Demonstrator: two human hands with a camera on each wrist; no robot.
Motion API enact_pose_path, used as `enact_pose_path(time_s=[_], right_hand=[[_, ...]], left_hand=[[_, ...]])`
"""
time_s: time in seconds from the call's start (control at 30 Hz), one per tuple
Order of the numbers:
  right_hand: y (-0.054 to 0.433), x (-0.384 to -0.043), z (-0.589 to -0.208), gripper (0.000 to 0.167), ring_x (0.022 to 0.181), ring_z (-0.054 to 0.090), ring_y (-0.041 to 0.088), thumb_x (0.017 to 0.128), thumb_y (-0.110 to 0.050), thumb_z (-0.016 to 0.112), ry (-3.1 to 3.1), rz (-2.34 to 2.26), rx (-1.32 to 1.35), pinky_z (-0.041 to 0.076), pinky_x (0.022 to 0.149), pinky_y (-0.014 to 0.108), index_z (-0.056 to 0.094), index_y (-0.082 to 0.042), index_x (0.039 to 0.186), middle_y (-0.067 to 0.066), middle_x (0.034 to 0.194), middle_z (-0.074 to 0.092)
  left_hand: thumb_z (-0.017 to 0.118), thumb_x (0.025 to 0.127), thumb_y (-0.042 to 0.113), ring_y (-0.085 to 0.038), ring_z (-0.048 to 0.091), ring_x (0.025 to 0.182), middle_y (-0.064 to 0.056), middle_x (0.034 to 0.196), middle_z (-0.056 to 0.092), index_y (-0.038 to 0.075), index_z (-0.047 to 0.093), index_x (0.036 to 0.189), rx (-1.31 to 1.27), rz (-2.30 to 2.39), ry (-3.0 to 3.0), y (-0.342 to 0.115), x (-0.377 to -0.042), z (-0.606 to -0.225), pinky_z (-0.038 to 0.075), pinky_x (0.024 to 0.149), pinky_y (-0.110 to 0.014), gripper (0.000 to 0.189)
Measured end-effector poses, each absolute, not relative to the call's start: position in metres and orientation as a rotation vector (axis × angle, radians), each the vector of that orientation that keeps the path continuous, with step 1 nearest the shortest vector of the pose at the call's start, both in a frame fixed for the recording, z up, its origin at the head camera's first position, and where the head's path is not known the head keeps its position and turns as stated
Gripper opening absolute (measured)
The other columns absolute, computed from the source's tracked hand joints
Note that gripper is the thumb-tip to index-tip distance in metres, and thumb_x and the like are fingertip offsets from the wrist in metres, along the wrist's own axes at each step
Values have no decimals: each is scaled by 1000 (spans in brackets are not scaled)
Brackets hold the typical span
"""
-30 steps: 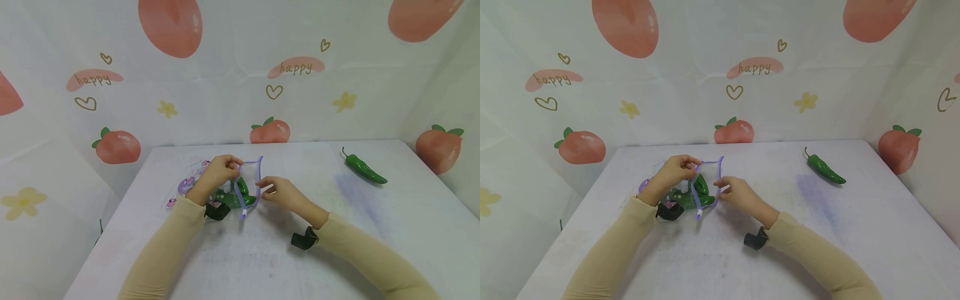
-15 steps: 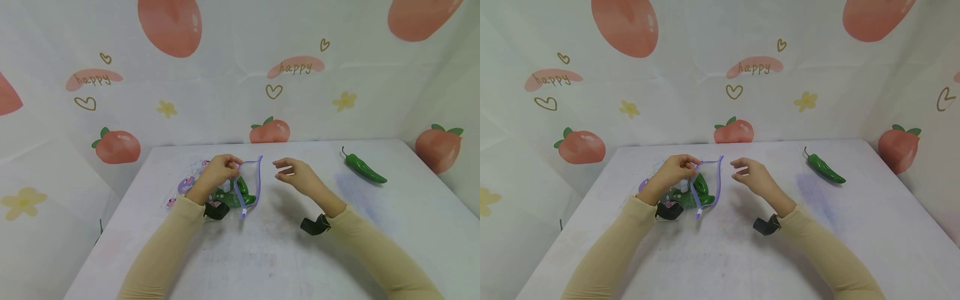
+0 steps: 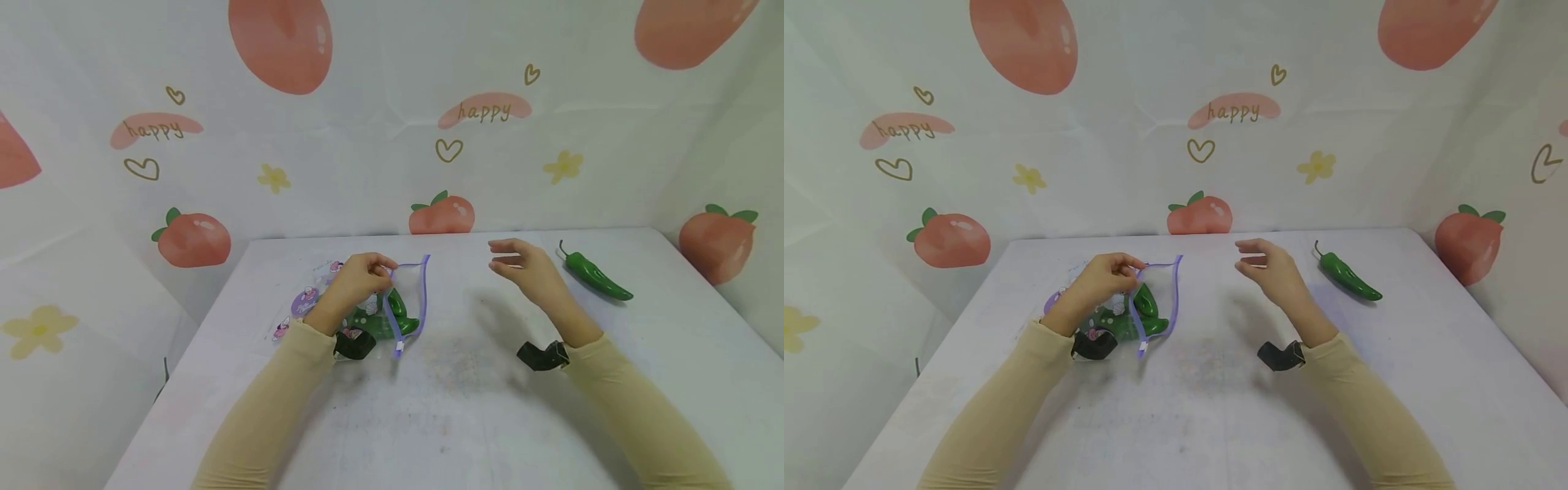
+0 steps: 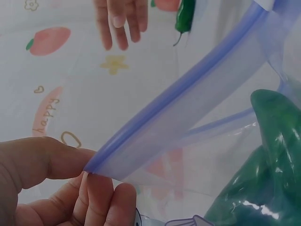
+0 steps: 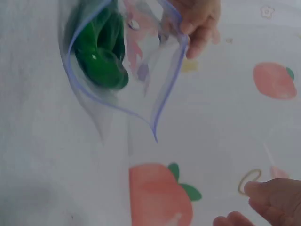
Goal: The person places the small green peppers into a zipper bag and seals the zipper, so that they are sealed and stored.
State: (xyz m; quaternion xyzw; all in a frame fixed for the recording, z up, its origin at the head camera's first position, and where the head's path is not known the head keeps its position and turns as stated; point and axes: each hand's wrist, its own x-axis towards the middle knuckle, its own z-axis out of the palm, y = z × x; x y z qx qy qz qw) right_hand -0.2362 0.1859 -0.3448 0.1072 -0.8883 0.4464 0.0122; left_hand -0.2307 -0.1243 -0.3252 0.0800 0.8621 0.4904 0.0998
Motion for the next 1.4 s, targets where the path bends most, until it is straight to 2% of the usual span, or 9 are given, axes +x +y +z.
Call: enact_pose_path(time_s=[0.33,0.43,0.53,0.63,0.93,1.07,1.23,1.3,1.4], right_hand=[[217,-240,-346,52,126,51,39,95,-28,62,-2646,1412,282,44,99,52,48,-4,138,20,140,49],[226,-241,-348,53,126,51,37,95,-28,61,-2606,1409,291,47,98,31,46,-3,140,19,142,48],[236,-242,-349,53,126,50,34,95,-25,61,-2551,1418,294,43,89,8,45,-2,140,19,142,47],[244,-243,-349,53,125,51,32,95,-23,62,-2508,1422,286,40,83,2,45,-2,140,19,141,47],[262,-240,-345,59,128,46,42,94,-31,62,-2580,1376,202,40,79,2,42,-5,143,23,143,44],[270,-239,-344,61,129,45,43,94,-33,62,-2606,1355,161,42,84,6,42,-5,144,23,145,43],[281,-238,-345,63,130,44,43,94,-35,61,-2640,1343,99,42,96,18,40,-7,146,23,146,42],[284,-237,-346,64,131,43,43,94,-36,61,-2653,1344,63,42,103,31,39,-8,147,23,147,40],[290,-238,-349,67,131,42,44,93,-39,61,-2666,1333,12,41,105,36,38,-7,148,24,147,40]], left_hand=[[61,84,4,-17,54,76,-3,84,58,6,65,117,232,1450,2537,-124,-230,-326,47,74,-31,33],[61,84,4,-17,52,75,-3,84,58,5,65,117,235,1452,2534,-124,-230,-327,47,73,-32,33],[61,84,4,-16,52,75,-4,84,58,5,65,117,233,1460,2525,-124,-230,-327,47,74,-35,33],[61,84,3,-17,52,75,-4,84,59,5,65,117,230,1467,2524,-124,-229,-327,47,76,-37,33],[61,84,3,-17,53,76,-4,85,59,5,65,116,229,1467,2530,-124,-230,-327,48,79,-39,33],[61,83,3,-17,53,76,-4,84,59,5,65,116,225,1473,2528,-124,-231,-328,48,80,-41,33],[61,83,3,-17,53,75,-4,84,58,5,65,116,231,1488,2521,-124,-231,-328,48,82,-44,33],[61,83,3,-17,53,76,-4,84,58,4,65,116,233,1486,2519,-124,-230,-327,48,81,-42,33],[60,84,3,-17,54,77,-4,84,58,4,64,116,234,1479,2521,-124,-229,-327,48,81,-41,32]])
